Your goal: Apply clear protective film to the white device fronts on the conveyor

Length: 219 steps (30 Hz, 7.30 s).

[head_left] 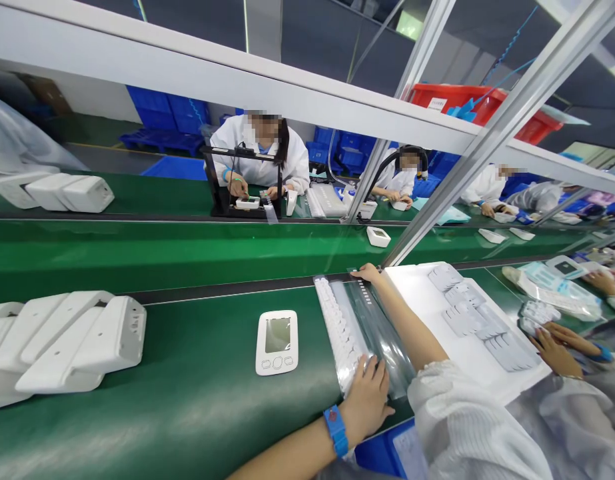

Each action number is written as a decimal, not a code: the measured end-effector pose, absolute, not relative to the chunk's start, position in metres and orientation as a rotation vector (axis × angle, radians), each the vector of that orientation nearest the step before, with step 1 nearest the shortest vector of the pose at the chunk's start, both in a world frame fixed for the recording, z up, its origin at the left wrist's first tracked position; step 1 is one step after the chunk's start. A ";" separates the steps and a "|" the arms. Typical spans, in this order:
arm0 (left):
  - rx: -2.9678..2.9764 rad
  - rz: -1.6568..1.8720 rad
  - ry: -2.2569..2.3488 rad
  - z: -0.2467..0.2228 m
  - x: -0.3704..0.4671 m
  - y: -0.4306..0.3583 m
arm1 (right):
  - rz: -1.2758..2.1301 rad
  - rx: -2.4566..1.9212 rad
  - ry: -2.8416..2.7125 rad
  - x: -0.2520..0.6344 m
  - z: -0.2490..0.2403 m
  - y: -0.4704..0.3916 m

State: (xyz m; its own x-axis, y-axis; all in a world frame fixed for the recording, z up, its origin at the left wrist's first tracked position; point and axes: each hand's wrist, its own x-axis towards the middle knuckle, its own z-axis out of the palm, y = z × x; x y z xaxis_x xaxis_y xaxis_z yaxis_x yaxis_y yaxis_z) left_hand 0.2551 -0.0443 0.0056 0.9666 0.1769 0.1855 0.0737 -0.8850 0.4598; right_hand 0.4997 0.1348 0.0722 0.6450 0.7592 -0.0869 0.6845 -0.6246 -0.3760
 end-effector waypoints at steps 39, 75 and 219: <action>1.188 0.310 0.670 0.039 0.013 0.001 | 0.336 -1.255 -1.656 0.163 0.058 -0.039; 2.016 0.079 0.786 0.048 0.004 0.023 | 0.687 -1.209 -1.409 0.162 0.029 -0.033; 1.082 0.721 0.855 0.003 0.011 -0.001 | 0.718 -1.839 -1.527 0.221 0.030 0.005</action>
State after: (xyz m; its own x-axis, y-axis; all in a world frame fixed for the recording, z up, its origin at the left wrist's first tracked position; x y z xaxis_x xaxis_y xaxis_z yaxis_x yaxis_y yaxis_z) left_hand 0.0113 -0.0008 0.0025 0.4912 0.8398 -0.2314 -0.0872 0.3117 0.9462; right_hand 0.2214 0.0052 0.0298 0.1777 0.9840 -0.0128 0.6377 -0.1251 -0.7601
